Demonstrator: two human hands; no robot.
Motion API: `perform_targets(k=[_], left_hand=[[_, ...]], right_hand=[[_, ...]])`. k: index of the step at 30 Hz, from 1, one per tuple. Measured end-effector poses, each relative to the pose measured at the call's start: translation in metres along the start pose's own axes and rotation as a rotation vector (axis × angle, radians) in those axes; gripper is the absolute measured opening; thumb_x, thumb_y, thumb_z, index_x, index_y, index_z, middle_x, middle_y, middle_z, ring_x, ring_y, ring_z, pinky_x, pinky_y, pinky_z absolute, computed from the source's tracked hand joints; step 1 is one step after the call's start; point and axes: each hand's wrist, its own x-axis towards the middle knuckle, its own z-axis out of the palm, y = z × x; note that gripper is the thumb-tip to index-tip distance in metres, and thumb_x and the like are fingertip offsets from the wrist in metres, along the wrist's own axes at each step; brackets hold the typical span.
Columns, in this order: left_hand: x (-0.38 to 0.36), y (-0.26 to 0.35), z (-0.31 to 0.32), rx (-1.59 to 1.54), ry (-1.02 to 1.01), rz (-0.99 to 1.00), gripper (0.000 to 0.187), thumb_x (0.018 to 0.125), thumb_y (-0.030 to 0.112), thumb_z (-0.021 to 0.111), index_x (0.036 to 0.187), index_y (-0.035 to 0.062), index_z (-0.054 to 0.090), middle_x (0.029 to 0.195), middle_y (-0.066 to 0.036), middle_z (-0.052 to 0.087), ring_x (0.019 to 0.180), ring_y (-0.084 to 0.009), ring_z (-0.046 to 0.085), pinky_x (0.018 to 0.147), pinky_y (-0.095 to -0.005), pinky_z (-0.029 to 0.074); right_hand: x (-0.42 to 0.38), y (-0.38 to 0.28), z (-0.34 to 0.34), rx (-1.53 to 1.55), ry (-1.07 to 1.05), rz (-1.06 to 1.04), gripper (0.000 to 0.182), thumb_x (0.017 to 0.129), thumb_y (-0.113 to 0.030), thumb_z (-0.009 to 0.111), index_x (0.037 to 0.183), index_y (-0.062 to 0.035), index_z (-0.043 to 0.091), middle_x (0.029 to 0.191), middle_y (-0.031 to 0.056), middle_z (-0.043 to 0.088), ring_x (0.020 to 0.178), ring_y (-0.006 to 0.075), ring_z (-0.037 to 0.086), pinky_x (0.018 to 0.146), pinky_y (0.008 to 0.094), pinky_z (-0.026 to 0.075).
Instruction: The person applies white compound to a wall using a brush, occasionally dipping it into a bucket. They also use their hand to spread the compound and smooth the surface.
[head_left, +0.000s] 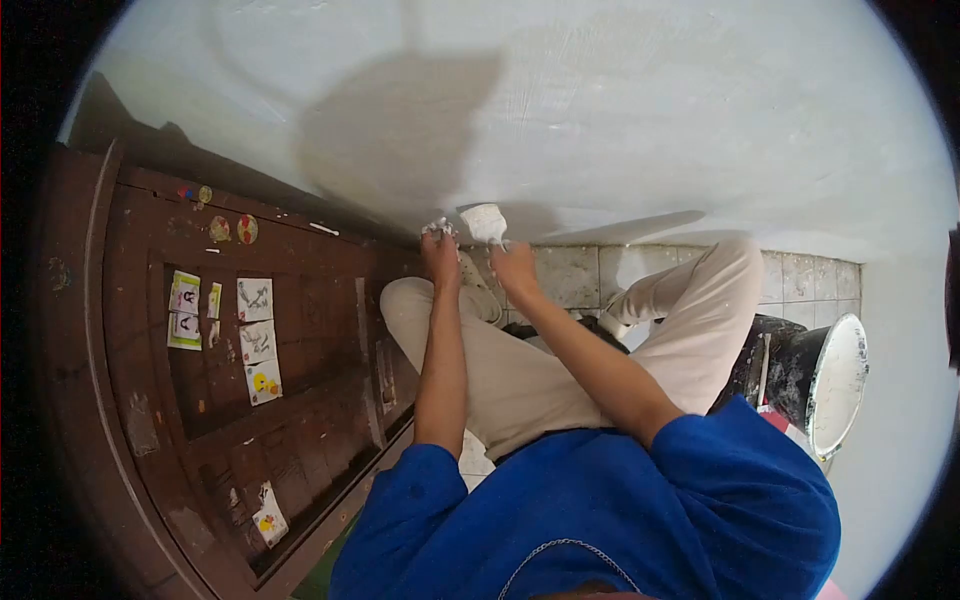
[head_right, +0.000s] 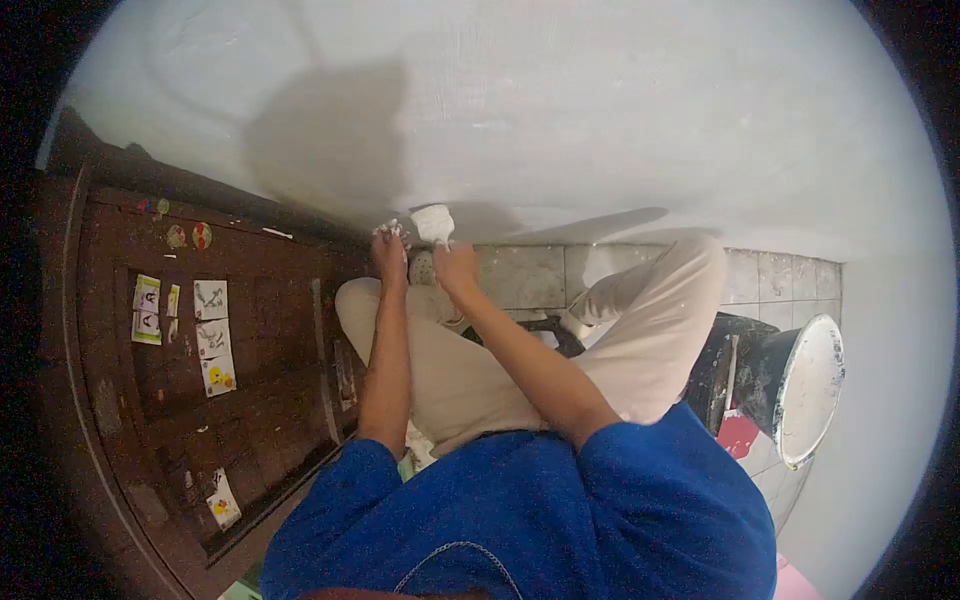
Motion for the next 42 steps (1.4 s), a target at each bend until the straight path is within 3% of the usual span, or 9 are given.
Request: perform_targets(k=[6, 9, 12, 15, 17, 24, 31, 35, 42], left_hand=[[0.019, -0.021, -0.013, -0.072, 0.200, 0.088, 0.022, 0.086, 0.012, 0.050, 0.104, -0.0014, 0.055, 0.082, -0.008, 0.060, 0.067, -0.0125, 0.055, 0.058, -0.0268, 0.044], [0.015, -0.014, -0.016, -0.248, 0.260, 0.095, 0.020, 0.086, 0.010, 0.048, 0.102, -0.0017, 0.055, 0.084, -0.008, 0.060, 0.071, -0.0133, 0.057, 0.059, -0.0273, 0.045], [0.014, -0.013, -0.019, -0.314, 0.211, 0.048, 0.021, 0.086, 0.008, 0.046, 0.102, -0.0010, 0.056, 0.089, -0.008, 0.061, 0.077, -0.0144, 0.059, 0.062, -0.0279, 0.046], [0.023, -0.018, -0.013, -0.271, 0.044, 0.018, 0.024, 0.086, 0.006, 0.045, 0.106, -0.0002, 0.056, 0.096, -0.008, 0.061, 0.082, -0.0153, 0.061, 0.066, -0.0274, 0.047], [0.020, -0.017, -0.004, -0.211, -0.075, 0.021, 0.026, 0.085, 0.006, 0.044, 0.108, 0.0000, 0.056, 0.098, -0.008, 0.062, 0.085, -0.0159, 0.062, 0.069, -0.0270, 0.048], [-0.011, -0.002, 0.032, -0.022, -0.232, 0.106, 0.028, 0.085, 0.003, 0.042, 0.108, -0.0022, 0.056, 0.101, -0.009, 0.062, 0.087, -0.0170, 0.062, 0.076, -0.0282, 0.049], [-0.147, 0.067, 0.148, -0.079, -0.777, 0.339, 0.018, 0.093, 0.005, 0.051, 0.108, -0.0038, 0.057, 0.099, -0.008, 0.062, 0.088, -0.0150, 0.060, 0.081, -0.0292, 0.048], [-0.236, 0.096, 0.217, -0.099, -1.097, 0.495, 0.018, 0.092, 0.002, 0.053, 0.108, -0.0032, 0.057, 0.102, -0.008, 0.062, 0.094, -0.0154, 0.059, 0.084, -0.0288, 0.047], [-0.404, 0.121, 0.290, 0.081, -1.679, 1.027, 0.032, 0.084, 0.008, 0.064, 0.114, -0.0016, 0.056, 0.115, -0.015, 0.059, 0.113, -0.0311, 0.053, 0.099, -0.0384, 0.040]], right_hand=[[0.016, -0.031, 0.020, -0.237, 0.028, -0.066, 0.035, 0.089, -0.025, 0.058, 0.074, 0.0063, 0.060, 0.056, 0.0095, 0.055, 0.047, 0.0149, 0.049, 0.047, 0.0364, 0.039], [-0.032, -0.070, -0.013, -0.118, -0.043, -0.286, 0.033, 0.088, -0.026, 0.055, 0.081, 0.0052, 0.064, 0.069, 0.0233, 0.062, 0.064, 0.0398, 0.060, 0.062, 0.0454, 0.046], [-0.053, -0.076, -0.060, -0.113, -0.070, -0.244, 0.033, 0.093, -0.028, 0.056, 0.080, 0.0017, 0.063, 0.055, -0.0014, 0.050, 0.048, 0.0088, 0.041, 0.046, 0.0314, 0.036], [-0.071, -0.070, -0.129, 0.023, -0.165, -0.140, 0.029, 0.093, -0.028, 0.058, 0.085, -0.0008, 0.065, 0.057, -0.0052, 0.047, 0.050, 0.0061, 0.041, 0.046, 0.0262, 0.033], [-0.081, -0.061, -0.181, -0.100, -0.044, -0.174, 0.029, 0.091, -0.029, 0.057, 0.084, -0.0024, 0.067, 0.063, 0.0016, 0.059, 0.056, 0.0087, 0.053, 0.048, 0.0289, 0.040], [-0.180, -0.097, -0.373, 0.040, 0.550, -0.155, 0.027, 0.092, -0.026, 0.058, 0.096, -0.0007, 0.067, 0.074, -0.0024, 0.058, 0.060, 0.0045, 0.048, 0.050, 0.0211, 0.036], [-0.264, -0.058, -0.486, -0.114, 1.042, -0.175, 0.029, 0.093, -0.027, 0.058, 0.090, 0.0003, 0.066, 0.060, -0.0082, 0.043, 0.052, 0.0015, 0.033, 0.047, 0.0225, 0.023], [-0.315, -0.038, -0.530, -0.054, 1.159, -0.061, 0.033, 0.090, -0.030, 0.057, 0.088, 0.0016, 0.067, 0.060, -0.0016, 0.047, 0.054, 0.0063, 0.039, 0.050, 0.0255, 0.032], [-0.352, 0.001, -0.597, -0.703, 1.083, 0.118, 0.041, 0.088, -0.034, 0.054, 0.090, 0.0055, 0.065, 0.083, 0.0251, 0.063, 0.080, 0.0387, 0.061, 0.076, 0.0434, 0.047]])
